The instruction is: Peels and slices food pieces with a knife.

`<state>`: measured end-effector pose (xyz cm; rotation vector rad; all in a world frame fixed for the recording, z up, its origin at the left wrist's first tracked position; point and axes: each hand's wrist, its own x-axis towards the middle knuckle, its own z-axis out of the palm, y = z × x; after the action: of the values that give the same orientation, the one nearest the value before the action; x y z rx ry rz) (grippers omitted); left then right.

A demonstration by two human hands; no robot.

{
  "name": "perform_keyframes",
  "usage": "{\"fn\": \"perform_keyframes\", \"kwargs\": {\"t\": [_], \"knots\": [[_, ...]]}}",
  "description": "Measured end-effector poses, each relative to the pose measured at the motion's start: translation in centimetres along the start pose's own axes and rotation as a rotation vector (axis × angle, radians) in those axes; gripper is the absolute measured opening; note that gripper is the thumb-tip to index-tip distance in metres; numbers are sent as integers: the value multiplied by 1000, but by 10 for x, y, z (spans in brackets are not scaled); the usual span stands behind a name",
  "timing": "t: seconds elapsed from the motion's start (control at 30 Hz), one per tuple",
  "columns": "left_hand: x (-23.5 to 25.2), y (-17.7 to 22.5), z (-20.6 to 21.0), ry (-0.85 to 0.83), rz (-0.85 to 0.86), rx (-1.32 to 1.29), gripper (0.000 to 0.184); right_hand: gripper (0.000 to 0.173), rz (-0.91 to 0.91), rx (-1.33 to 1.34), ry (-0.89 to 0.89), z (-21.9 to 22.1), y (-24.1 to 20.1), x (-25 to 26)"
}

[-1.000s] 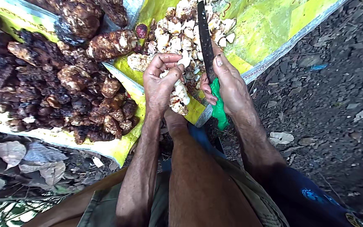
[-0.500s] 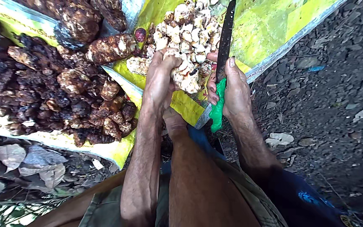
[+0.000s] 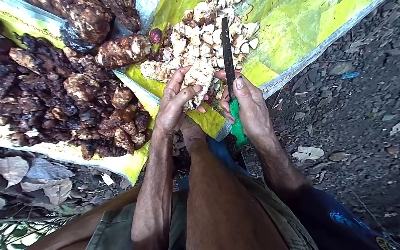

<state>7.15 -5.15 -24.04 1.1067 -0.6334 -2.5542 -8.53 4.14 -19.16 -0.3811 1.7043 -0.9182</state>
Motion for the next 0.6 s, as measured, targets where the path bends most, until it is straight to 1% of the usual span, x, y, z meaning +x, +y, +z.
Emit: {"fn": "perform_keyframes", "kwargs": {"t": [0.07,0.13,0.27,0.4,0.53,0.6], "knots": [[-1,2,0,24,2,65,38,49,-27,4,-32,0,-3,0],[-2,4,1,50,11,142,33,49,-39,-7,-57,0,-4,-1],[-4,9,3,95,16,295,34,49,-51,-75,-102,1,-6,-1],[-6,14,4,163,23,483,35,49,-59,-69,-132,2,-7,-2],[-7,14,6,215,69,647,31,50,-51,-65,-159,5,-9,-5],[-6,13,7,233,96,683,29,50,-45,-55,-167,6,-8,-6]]}}
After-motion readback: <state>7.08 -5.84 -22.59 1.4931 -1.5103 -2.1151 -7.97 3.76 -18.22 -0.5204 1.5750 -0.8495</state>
